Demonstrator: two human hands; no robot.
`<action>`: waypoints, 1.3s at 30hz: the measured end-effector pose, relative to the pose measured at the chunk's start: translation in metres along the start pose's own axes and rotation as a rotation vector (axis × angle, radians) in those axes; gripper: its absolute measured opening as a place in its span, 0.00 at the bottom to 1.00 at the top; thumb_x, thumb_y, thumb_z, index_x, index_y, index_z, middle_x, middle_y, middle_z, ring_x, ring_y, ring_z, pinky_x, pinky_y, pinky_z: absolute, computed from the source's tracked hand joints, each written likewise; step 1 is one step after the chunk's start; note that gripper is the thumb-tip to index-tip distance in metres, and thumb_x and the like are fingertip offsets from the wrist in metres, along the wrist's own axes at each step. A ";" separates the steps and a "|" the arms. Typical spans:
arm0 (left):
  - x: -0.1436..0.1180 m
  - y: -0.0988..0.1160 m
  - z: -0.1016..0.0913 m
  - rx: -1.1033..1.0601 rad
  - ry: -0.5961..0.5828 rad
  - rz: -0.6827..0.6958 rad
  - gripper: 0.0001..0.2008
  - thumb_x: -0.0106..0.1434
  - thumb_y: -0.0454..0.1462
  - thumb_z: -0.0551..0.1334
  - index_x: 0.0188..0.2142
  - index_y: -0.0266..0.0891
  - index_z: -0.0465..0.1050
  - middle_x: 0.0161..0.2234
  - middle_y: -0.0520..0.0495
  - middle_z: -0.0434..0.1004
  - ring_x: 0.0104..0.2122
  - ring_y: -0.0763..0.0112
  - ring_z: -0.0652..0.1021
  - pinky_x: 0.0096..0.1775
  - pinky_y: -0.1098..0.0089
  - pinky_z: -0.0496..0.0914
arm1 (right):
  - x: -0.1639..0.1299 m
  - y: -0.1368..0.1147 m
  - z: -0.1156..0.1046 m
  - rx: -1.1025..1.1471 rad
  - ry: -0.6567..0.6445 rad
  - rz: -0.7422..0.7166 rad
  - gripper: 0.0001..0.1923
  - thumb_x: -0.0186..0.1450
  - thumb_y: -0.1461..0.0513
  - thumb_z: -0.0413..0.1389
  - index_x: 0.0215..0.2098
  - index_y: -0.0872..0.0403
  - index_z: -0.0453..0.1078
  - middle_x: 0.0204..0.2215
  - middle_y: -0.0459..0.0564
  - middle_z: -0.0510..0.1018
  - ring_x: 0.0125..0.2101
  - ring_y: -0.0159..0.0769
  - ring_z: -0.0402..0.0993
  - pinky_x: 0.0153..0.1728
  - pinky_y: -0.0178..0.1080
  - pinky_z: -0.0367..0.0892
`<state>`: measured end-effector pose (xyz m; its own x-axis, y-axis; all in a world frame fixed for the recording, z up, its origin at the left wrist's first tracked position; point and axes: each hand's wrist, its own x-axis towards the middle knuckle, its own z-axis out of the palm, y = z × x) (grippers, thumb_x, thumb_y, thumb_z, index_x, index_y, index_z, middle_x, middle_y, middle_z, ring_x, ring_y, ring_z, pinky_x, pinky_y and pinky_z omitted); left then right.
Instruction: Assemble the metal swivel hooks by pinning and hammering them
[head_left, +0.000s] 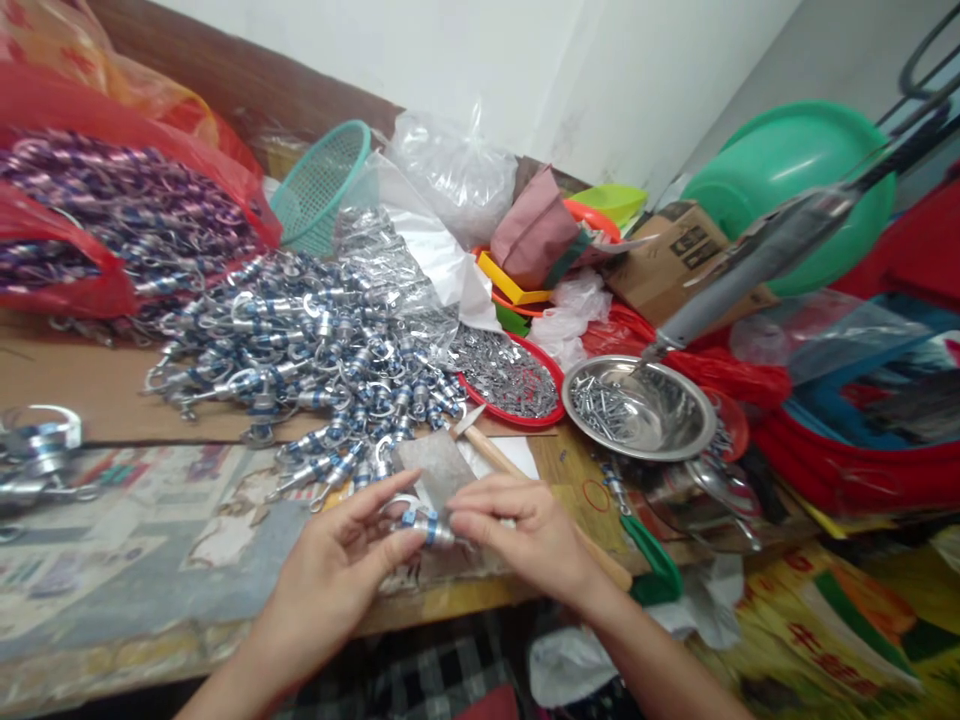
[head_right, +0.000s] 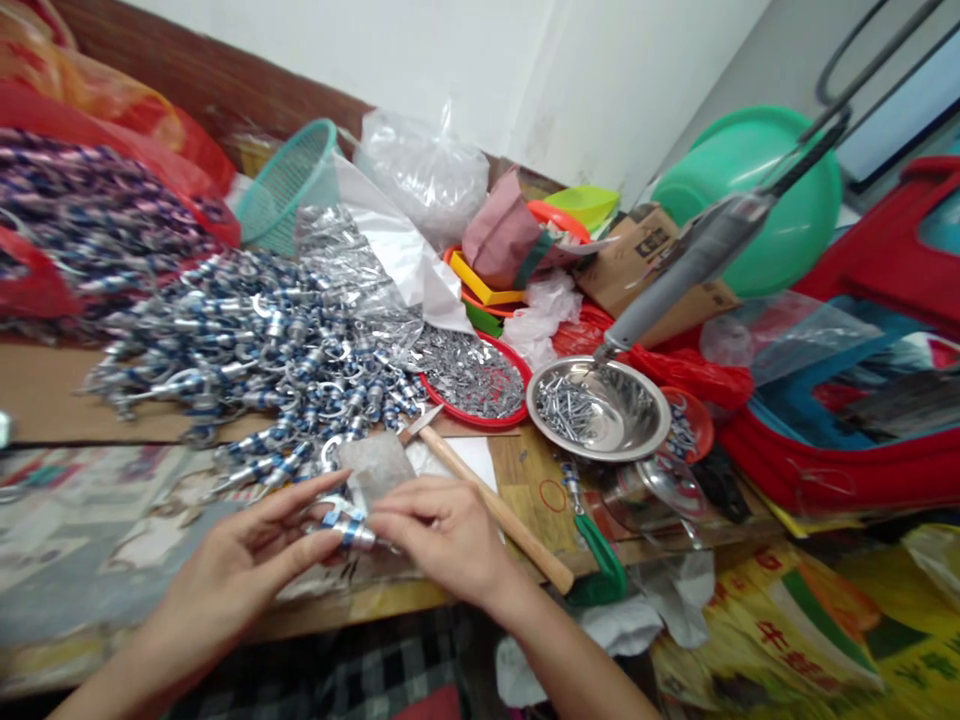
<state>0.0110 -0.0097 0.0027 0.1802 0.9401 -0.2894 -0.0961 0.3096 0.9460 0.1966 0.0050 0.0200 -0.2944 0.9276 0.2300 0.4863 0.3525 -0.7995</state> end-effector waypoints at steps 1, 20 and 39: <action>0.001 0.001 -0.001 -0.013 -0.015 -0.014 0.27 0.47 0.42 0.68 0.48 0.37 0.70 0.34 0.47 0.80 0.34 0.63 0.78 0.37 0.68 0.72 | 0.010 0.008 -0.009 -0.158 0.050 0.009 0.08 0.61 0.62 0.55 0.35 0.53 0.77 0.33 0.49 0.80 0.34 0.34 0.76 0.37 0.35 0.70; 0.029 0.004 -0.019 -0.182 -0.275 -0.138 0.37 0.46 0.31 0.68 0.54 0.43 0.54 0.27 0.55 0.71 0.25 0.72 0.74 0.28 0.70 0.68 | 0.068 0.056 -0.052 -0.584 0.043 0.246 0.10 0.64 0.63 0.50 0.38 0.57 0.72 0.33 0.50 0.79 0.34 0.33 0.75 0.37 0.34 0.68; 0.026 0.004 -0.016 -0.195 -0.250 -0.125 0.35 0.45 0.31 0.68 0.52 0.41 0.58 0.27 0.55 0.72 0.23 0.75 0.72 0.25 0.73 0.68 | -0.014 -0.015 0.030 -0.864 0.007 -0.622 0.13 0.65 0.70 0.45 0.39 0.65 0.71 0.25 0.55 0.74 0.28 0.39 0.68 0.26 0.40 0.63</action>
<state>-0.0009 0.0181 -0.0029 0.4350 0.8364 -0.3336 -0.2391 0.4645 0.8527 0.1685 -0.0169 0.0117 -0.6883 0.5542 0.4681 0.6720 0.7301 0.1239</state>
